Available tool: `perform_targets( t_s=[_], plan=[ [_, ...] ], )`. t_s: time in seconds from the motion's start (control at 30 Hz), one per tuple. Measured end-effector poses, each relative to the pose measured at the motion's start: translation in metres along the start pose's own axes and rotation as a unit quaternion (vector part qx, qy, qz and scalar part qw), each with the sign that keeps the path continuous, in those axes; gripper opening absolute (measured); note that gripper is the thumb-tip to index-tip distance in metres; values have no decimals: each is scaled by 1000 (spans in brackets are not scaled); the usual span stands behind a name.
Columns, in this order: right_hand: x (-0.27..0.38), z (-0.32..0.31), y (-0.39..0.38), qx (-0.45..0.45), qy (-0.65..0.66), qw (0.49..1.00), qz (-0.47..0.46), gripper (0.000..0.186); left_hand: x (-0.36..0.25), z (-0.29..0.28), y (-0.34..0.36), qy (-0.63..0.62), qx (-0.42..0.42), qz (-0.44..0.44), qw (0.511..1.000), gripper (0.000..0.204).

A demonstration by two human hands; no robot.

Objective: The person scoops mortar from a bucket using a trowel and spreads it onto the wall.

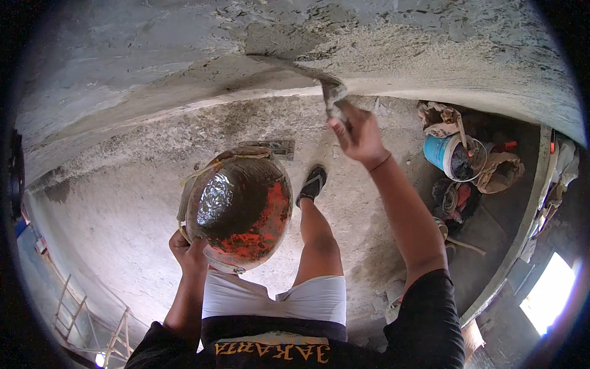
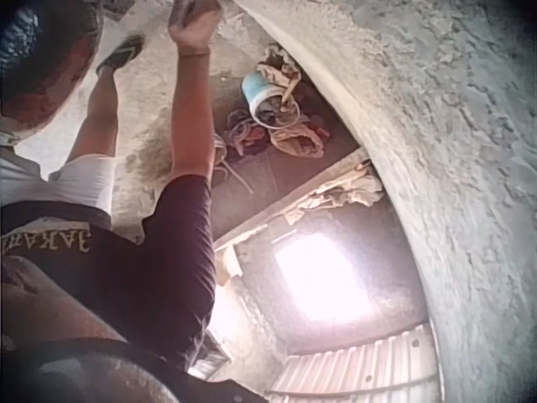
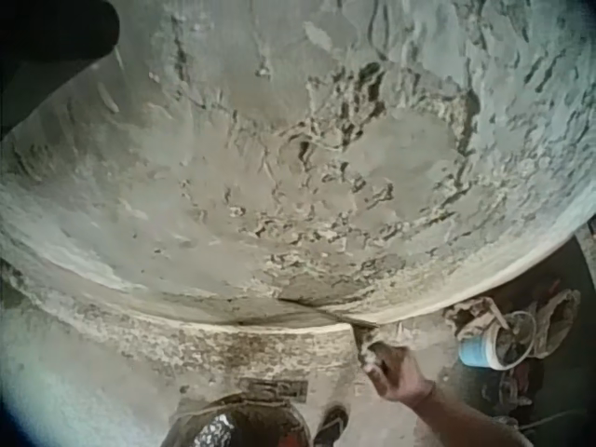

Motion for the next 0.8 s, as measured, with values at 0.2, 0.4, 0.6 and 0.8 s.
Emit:
perform_targets(
  t_s=[0.2, 0.4, 0.6, 0.8],
  plan=[
    [-3, -74, 9, 11, -24, 1000, 8, 40, -6, -1, -3, -18, -5, -21, 1000, 5],
    [6, -71, -27, -25, 185, 982, 11, 38, -11, -2, -4, -30, -10, -7, 999, 8],
    [4, -15, -13, 33, 72, 997, 8, 39, -8, 0, -2, -30, -28, 8, 999, 7],
    [-17, -62, 7, -35, 9, 999, 1, 39, -13, -4, 0, -33, -23, -4, 999, 7]
  ],
)
Point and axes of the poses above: each hand's wrist, its own y-axis towards the middle knuckle, its own z-axis out of the palm, x = y × z, the point moved 8 cm from there along y, towards the middle knuckle, and after that the axes turned 9 degrees about -y, right-handed, at the moved point
